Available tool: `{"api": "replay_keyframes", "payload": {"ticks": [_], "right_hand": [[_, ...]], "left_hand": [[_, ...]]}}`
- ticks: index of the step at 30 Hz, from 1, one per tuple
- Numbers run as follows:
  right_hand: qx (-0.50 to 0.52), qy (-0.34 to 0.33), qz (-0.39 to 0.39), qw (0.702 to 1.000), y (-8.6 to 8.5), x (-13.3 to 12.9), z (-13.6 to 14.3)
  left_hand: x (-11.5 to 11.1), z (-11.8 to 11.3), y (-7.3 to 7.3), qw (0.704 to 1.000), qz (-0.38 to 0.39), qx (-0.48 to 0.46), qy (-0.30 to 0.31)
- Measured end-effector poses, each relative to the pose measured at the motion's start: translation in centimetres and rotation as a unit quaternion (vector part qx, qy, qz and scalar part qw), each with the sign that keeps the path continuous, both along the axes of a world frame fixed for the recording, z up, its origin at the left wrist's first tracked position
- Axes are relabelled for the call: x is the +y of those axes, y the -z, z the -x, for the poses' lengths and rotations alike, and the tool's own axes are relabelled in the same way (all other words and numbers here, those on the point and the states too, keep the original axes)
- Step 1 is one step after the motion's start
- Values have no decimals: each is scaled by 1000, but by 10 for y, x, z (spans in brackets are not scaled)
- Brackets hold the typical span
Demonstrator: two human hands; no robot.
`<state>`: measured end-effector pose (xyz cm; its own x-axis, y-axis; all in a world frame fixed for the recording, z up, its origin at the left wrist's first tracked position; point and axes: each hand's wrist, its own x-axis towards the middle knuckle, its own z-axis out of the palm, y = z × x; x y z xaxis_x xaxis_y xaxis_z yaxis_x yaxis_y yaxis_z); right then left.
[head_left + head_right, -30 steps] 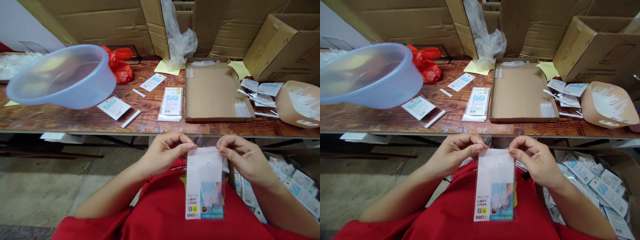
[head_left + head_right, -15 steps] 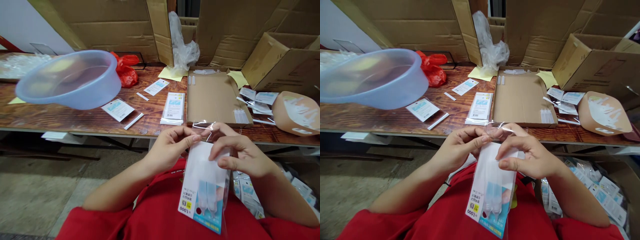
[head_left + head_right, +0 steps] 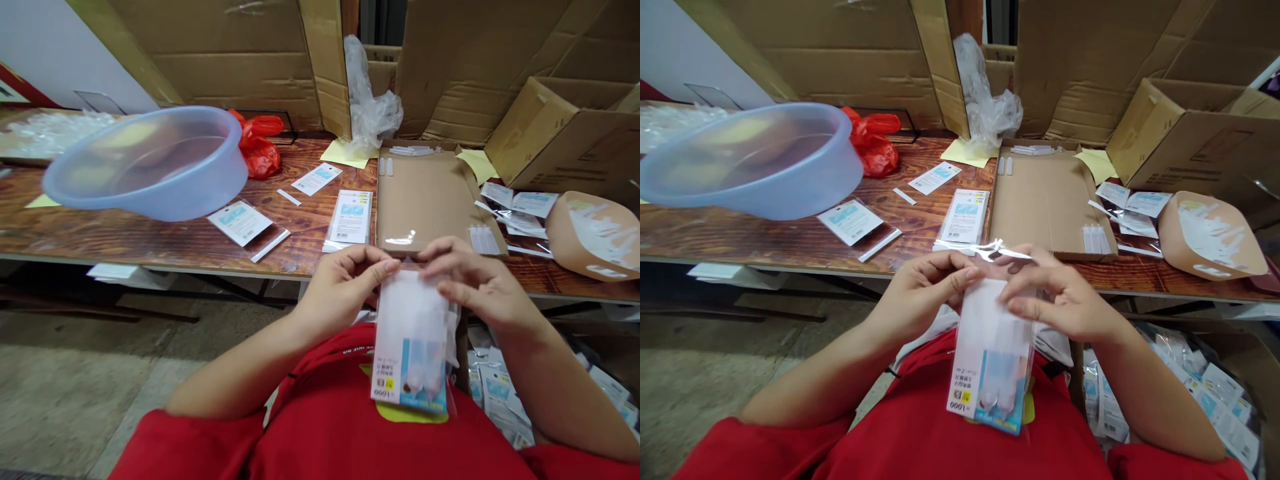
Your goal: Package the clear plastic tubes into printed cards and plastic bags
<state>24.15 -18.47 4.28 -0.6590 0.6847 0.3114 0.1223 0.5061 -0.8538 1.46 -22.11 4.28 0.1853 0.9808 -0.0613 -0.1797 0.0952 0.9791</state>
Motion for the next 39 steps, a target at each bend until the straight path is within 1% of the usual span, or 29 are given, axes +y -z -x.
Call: {"api": "replay_keyframes", "payload": {"ticks": [3, 5, 6, 8, 10, 11, 12, 13, 14, 15, 16, 17, 18, 19, 20, 21, 22, 23, 24, 25, 26, 28, 29, 30, 31, 32, 34, 36, 39], "right_hand": [[53, 151, -51, 986, 9, 12, -3], [62, 226, -98, 967, 9, 24, -3], [70, 258, -131, 955, 7, 31, -2], [97, 307, -212, 923, 2, 47, -3], [119, 326, -293, 891, -2, 63, -7], [116, 321, -325, 882, -1, 70, -10], [102, 309, -351, 878, 3, 76, -13], [81, 291, -373, 877, 9, 81, -17], [56, 269, -392, 878, 17, 84, -21], [28, 243, -406, 881, 28, 87, -25], [3, 216, -415, 884, 39, 88, -29], [-20, 191, -421, 887, 50, 89, -32], [-40, 171, -423, 889, 61, 88, -35], [-57, 155, -423, 891, 69, 88, -38], [-71, 145, -422, 892, 76, 87, -40], [-79, 141, -421, 893, 81, 87, -42], [-84, 139, -419, 893, 83, 86, -43], [-85, 139, -417, 894, 84, 85, -45], [-83, 139, -413, 896, 83, 84, -46], [-81, 140, -406, 899, 82, 82, -47], [-78, 141, -397, 904, 80, 80, -47], [-70, 145, -372, 914, 78, 74, -47], [-64, 151, -360, 918, 78, 70, -46], [-57, 160, -350, 921, 78, 66, -46], [-51, 171, -342, 923, 78, 63, -45], [-45, 181, -337, 923, 79, 60, -44], [-40, 194, -329, 923, 81, 55, -43], [-42, 194, -324, 925, 83, 52, -43], [-44, 189, -317, 928, 85, 51, -46]], "left_hand": [[21, -4, 0, 992, -84, 52, -76], [43, -9, -1, 967, -192, 102, -132], [56, -11, -2, 945, -257, 128, -154], [81, -14, -5, 886, -397, 162, -178], [99, -12, -6, 837, -485, 190, -169], [105, -10, -5, 825, -504, 205, -152], [108, -7, -2, 824, -506, 221, -129], [108, -4, 2, 833, -491, 234, -105], [106, 0, 8, 852, -457, 242, -80], [102, 3, 16, 881, -403, 242, -56], [97, 5, 25, 917, -325, 231, -29], [91, 7, 35, 951, -228, 211, 0], [86, 7, 45, 975, -126, 182, 27], [81, 6, 53, 986, -36, 156, 47], [77, 5, 61, 988, 28, 140, 56], [74, 4, 67, 987, 60, 139, 54], [73, 3, 72, 985, 56, 157, 41], [72, 2, 75, 981, 22, 194, 23], [71, 2, 78, 969, -35, 244, 10], [71, 3, 80, 948, -104, 302, 0], [70, 4, 81, 917, -178, 358, -7], [70, 8, 86, 841, -311, 443, -10], [71, 9, 88, 807, -365, 465, -9], [72, 10, 92, 780, -409, 473, -8], [73, 10, 95, 762, -444, 472, -3], [75, 10, 98, 750, -471, 464, 4], [79, 8, 102, 744, -504, 439, 20], [83, 6, 103, 750, -517, 412, 23], [87, 1, 100, 774, -507, 379, -8]]}}
